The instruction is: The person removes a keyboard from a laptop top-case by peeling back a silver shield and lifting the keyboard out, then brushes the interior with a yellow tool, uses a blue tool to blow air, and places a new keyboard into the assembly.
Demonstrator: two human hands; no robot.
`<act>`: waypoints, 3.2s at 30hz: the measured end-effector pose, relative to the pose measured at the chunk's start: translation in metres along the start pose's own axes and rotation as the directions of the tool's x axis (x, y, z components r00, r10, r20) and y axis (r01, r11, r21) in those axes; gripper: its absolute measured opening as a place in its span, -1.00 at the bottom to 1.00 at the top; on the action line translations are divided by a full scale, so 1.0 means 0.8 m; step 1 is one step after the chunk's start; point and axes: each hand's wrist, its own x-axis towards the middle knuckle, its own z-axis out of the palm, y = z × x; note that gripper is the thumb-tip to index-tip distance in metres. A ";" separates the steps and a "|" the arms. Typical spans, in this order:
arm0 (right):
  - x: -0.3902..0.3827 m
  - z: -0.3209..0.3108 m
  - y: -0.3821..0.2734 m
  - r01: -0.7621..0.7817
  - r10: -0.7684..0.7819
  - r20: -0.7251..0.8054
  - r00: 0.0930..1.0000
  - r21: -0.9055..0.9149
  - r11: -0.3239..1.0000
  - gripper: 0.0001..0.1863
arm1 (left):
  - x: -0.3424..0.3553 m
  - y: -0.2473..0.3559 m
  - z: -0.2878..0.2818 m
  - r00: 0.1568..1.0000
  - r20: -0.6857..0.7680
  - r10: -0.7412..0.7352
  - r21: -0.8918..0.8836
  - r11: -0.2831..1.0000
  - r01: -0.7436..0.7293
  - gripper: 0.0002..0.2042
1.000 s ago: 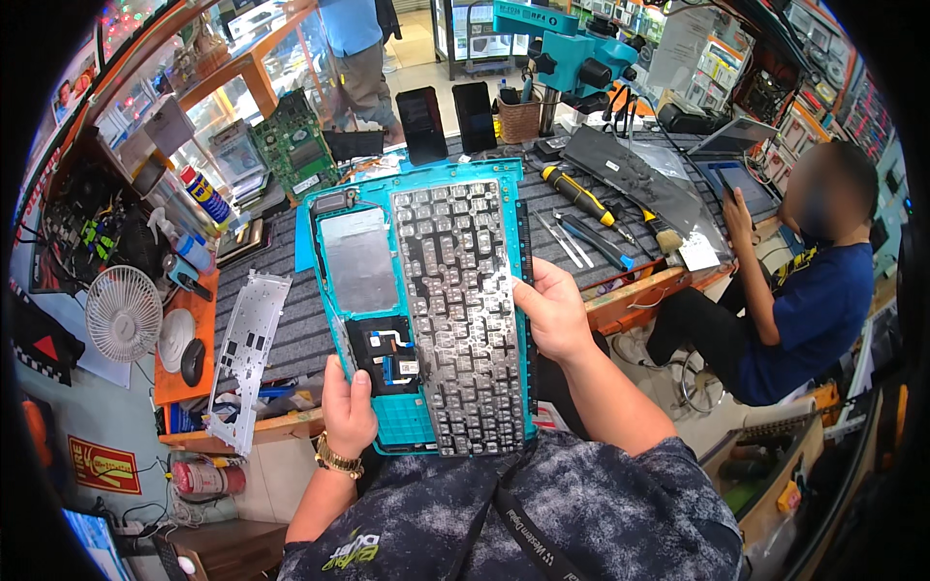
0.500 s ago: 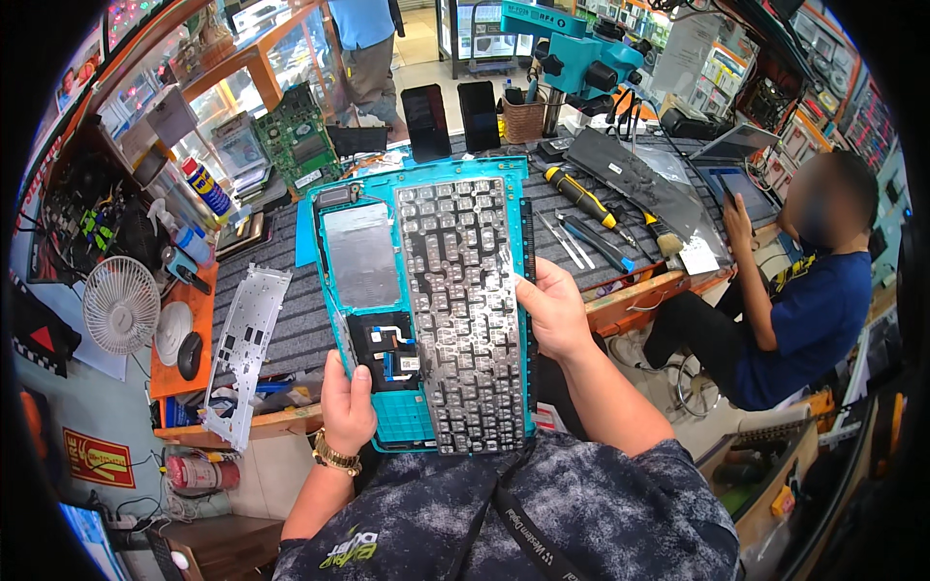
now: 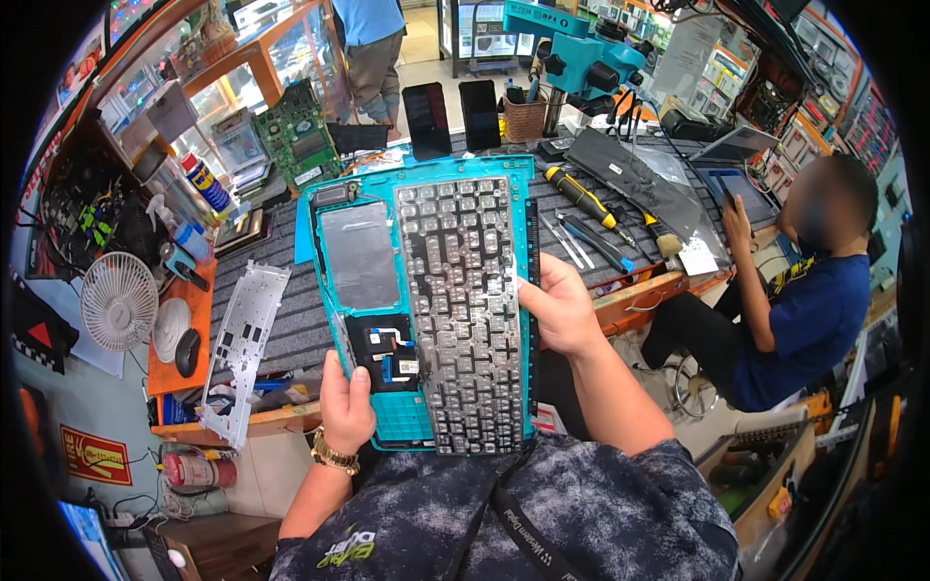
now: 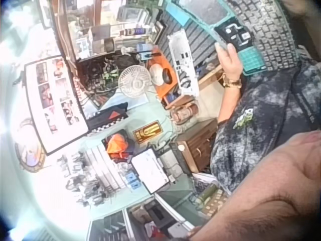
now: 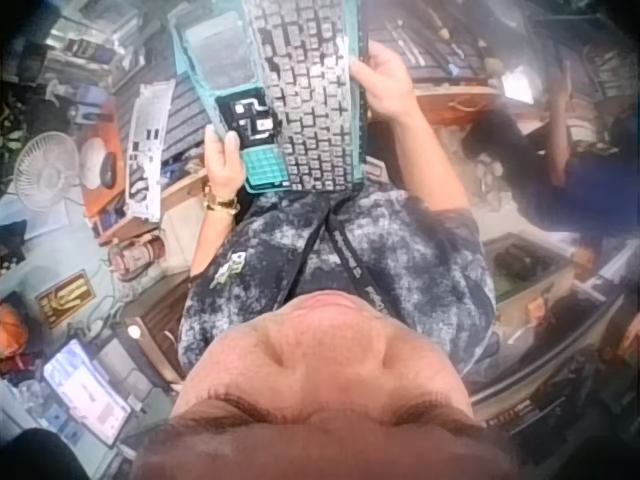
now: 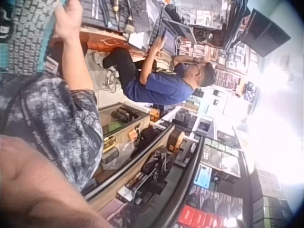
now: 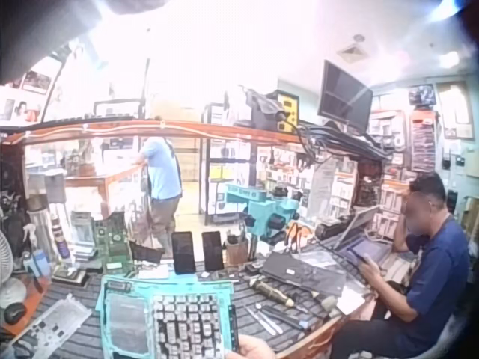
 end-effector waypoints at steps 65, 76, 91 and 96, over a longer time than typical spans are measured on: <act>0.259 0.008 -0.065 -0.078 0.677 0.391 0.623 -0.830 0.552 -0.73 | 0.021 0.055 -0.058 0.548 0.795 -0.261 0.127 0.954 0.270 -0.65; 0.267 0.085 -0.012 0.167 0.821 0.260 0.509 -0.965 0.202 -0.66 | 0.226 0.018 -0.070 0.889 0.186 0.419 0.582 0.682 -0.443 -0.79; 0.279 0.078 0.015 0.158 0.795 0.261 0.547 -0.965 0.208 -0.63 | 0.243 -0.051 -0.060 0.829 0.543 -0.132 0.387 0.916 -0.107 -0.70; 0.236 0.080 0.004 0.211 0.473 0.391 0.790 -0.897 0.389 -0.72 | 0.241 -0.061 -0.059 0.838 0.539 -0.084 0.367 0.919 -0.144 -0.70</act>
